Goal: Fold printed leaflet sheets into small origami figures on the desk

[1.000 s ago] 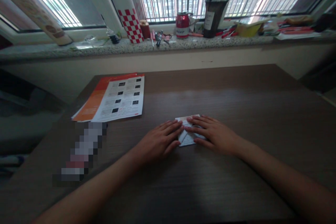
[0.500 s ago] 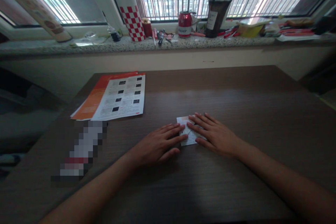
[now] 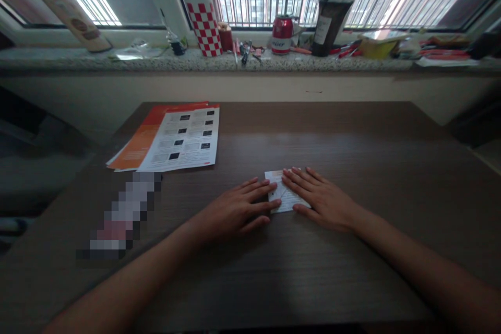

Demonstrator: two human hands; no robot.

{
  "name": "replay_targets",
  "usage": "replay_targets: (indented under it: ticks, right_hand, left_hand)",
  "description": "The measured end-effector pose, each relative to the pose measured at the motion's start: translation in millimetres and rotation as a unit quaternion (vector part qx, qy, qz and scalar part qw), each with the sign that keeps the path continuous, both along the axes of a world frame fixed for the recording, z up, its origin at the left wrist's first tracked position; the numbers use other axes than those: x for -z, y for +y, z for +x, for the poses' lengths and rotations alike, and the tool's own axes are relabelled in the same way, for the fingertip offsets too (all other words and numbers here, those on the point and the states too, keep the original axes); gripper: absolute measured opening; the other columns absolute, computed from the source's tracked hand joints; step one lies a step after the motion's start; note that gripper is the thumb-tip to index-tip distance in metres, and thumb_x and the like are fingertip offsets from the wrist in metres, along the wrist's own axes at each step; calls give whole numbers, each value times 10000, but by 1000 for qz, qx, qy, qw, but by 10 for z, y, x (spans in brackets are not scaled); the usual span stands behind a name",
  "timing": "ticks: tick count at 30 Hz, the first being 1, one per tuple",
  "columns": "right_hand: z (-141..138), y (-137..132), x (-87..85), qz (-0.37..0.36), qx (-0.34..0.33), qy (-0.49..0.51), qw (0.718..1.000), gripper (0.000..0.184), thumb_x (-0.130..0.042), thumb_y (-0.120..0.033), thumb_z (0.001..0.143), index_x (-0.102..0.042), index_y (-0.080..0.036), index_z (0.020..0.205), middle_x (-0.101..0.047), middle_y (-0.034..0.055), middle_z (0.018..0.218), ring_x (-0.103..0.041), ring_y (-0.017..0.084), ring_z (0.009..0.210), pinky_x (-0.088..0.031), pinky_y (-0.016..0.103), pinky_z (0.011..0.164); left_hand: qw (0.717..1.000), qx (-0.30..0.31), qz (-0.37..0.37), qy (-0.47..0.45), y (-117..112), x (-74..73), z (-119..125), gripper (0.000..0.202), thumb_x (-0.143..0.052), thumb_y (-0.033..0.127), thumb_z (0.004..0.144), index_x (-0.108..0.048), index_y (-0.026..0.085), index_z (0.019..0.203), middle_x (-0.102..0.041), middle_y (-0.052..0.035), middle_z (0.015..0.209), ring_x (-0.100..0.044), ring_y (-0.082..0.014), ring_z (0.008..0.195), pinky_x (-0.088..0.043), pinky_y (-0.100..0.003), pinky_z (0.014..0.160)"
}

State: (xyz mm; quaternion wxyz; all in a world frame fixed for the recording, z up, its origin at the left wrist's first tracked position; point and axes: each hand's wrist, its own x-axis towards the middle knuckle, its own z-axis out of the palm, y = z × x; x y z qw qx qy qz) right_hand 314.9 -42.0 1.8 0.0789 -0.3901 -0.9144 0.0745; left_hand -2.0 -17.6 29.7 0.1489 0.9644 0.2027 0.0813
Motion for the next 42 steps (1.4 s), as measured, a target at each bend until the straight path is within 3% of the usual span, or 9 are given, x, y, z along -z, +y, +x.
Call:
replay_targets:
  ticks: [6, 10, 17, 22, 26, 35, 42]
  right_hand:
    - [-1, -1, -7, -2, 4, -11, 1000, 738, -437, -549, 1099, -82, -326, 1706, -180, 51, 1753, -207, 276, 1618, -199, 548, 1323]
    - [5, -2, -31, 3, -15, -6, 1000, 709, -500, -558, 1075, -164, -421, 1684, -120, 4, 1762, -181, 312, 1620, -206, 590, 1310]
    - [-2, -3, -50, -4, -5, -1, 1000, 625, -503, -526, 1084, -268, -446, 1658, -173, -20, 1749, -230, 304, 1610, -211, 580, 1312]
    - [4, 0, 3, 4, -7, 4, 1000, 689, -505, -567, 1072, -209, -421, 1677, -169, -10, 1751, -225, 303, 1612, -197, 564, 1318]
    - [9, 9, 31, 7, 2, 9, 1000, 793, -486, -611, 1063, -101, -340, 1701, -208, 40, 1745, -250, 295, 1606, -209, 551, 1318]
    - [-37, 26, 55, 24, 57, -6, 998, 726, -352, -570, 1111, -71, -272, 1710, -241, 87, 1737, -255, 261, 1606, -276, 528, 1300]
    - [-28, 36, 88, 40, 84, -3, 996, 795, -371, -589, 1099, -15, -232, 1713, -254, 131, 1731, -286, 278, 1594, -322, 513, 1287]
  left_hand:
    - [1000, -17, -6, 7, -30, 13, 28, 452, -544, 363, 1111, -523, 337, 1561, -340, -46, 1716, -312, -281, 1593, -295, -546, 1300]
    - [1000, -18, 0, 3, -39, 24, 35, 445, -565, 352, 1102, -541, 335, 1547, -379, -49, 1699, -329, -287, 1585, -291, -561, 1299]
    - [1000, -7, 13, 7, -51, 10, -28, 505, -537, 400, 1109, -472, 303, 1601, -447, -58, 1662, -397, -277, 1552, -301, -521, 1301]
    - [1000, 16, -2, 6, -45, -90, -80, 479, -568, 392, 1097, -507, 356, 1572, -423, -44, 1676, -388, -267, 1558, -285, -527, 1305]
    - [1000, 8, 2, -1, -47, -73, -95, 503, -608, 412, 1078, -509, 369, 1569, -414, -43, 1682, -394, -284, 1555, -321, -527, 1290]
    - [1000, 11, -22, 13, -60, -89, -70, 578, -661, 480, 1039, -499, 349, 1579, -409, -70, 1683, -392, -308, 1554, -344, -539, 1277]
    - [999, 9, -40, 22, -57, -112, -71, 559, -638, 489, 1048, -507, 356, 1575, -404, -69, 1686, -413, -307, 1542, -377, -532, 1256]
